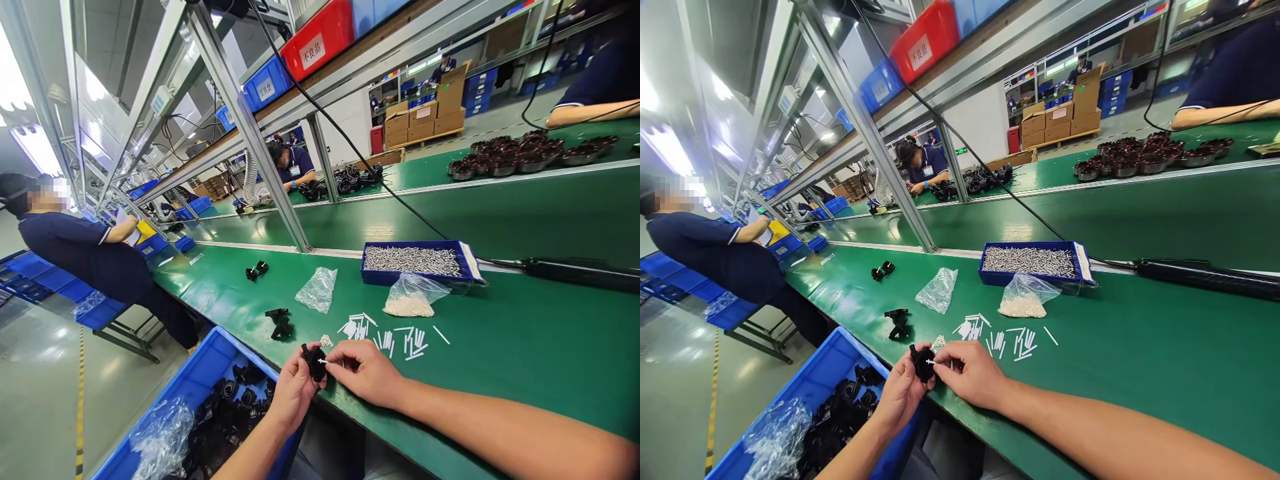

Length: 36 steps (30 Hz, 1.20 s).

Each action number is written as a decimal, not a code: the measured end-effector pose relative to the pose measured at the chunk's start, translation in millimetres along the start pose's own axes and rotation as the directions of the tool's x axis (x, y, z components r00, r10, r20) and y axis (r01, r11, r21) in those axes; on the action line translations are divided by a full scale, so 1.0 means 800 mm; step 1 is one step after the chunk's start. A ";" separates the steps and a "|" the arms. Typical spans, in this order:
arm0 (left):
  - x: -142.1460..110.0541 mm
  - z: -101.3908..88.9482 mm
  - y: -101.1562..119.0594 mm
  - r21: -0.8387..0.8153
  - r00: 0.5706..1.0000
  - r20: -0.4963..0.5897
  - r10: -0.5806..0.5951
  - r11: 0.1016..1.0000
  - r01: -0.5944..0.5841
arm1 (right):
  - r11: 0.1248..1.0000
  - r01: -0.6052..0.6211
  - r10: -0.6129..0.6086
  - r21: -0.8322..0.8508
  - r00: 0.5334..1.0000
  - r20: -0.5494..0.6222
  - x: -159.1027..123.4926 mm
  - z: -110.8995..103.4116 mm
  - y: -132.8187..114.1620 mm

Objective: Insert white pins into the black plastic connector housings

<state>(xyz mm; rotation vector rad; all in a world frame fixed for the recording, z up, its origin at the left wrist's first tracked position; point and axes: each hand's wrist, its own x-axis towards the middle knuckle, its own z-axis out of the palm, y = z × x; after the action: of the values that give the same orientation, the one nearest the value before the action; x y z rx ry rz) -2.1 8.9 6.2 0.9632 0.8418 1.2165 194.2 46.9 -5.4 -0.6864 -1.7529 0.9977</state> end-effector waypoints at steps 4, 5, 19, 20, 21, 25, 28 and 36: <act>0.000 0.003 0.000 0.000 0.999 -0.042 -0.005 1.000 0.005 | 1.000 0.012 -0.012 -0.006 1.000 -0.019 -0.001 0.001 0.003; 0.000 0.004 0.001 -0.004 0.998 -0.058 -0.005 1.000 0.005 | 1.000 0.018 -0.018 -0.005 1.000 -0.020 -0.001 0.001 0.003; 0.001 -0.006 -0.008 0.209 0.995 -0.102 0.015 0.978 0.006 | 0.968 0.185 -0.177 -0.168 0.982 0.062 -0.004 0.000 0.008; 0.001 -0.007 -0.007 0.250 0.995 -0.099 0.023 0.968 0.003 | 0.963 0.201 -0.191 -0.178 0.979 0.073 -0.005 0.000 0.009; 0.001 -0.008 -0.006 0.290 0.995 -0.092 0.030 0.957 -0.002 | 0.959 0.213 -0.201 -0.185 0.976 0.084 -0.006 0.000 0.009; 0.001 -0.013 -0.002 0.437 0.997 -0.047 0.057 0.899 -0.031 | 0.949 0.253 -0.234 -0.186 0.965 0.121 -0.007 -0.002 0.011; -0.001 -0.012 0.000 0.490 0.998 -0.029 0.063 0.871 -0.041 | 0.943 0.284 -0.261 -0.176 0.955 0.142 -0.008 -0.002 0.012; -0.006 -0.005 0.003 0.515 0.998 -0.023 0.063 0.856 -0.043 | 0.944 0.302 -0.284 -0.136 0.949 0.137 -0.012 -0.003 0.007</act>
<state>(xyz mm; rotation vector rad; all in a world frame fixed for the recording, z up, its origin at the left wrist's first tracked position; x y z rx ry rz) -7.7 5.2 7.3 1.4049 1.2150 1.0748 200.1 42.6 -14.6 -0.4510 -1.9824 0.7132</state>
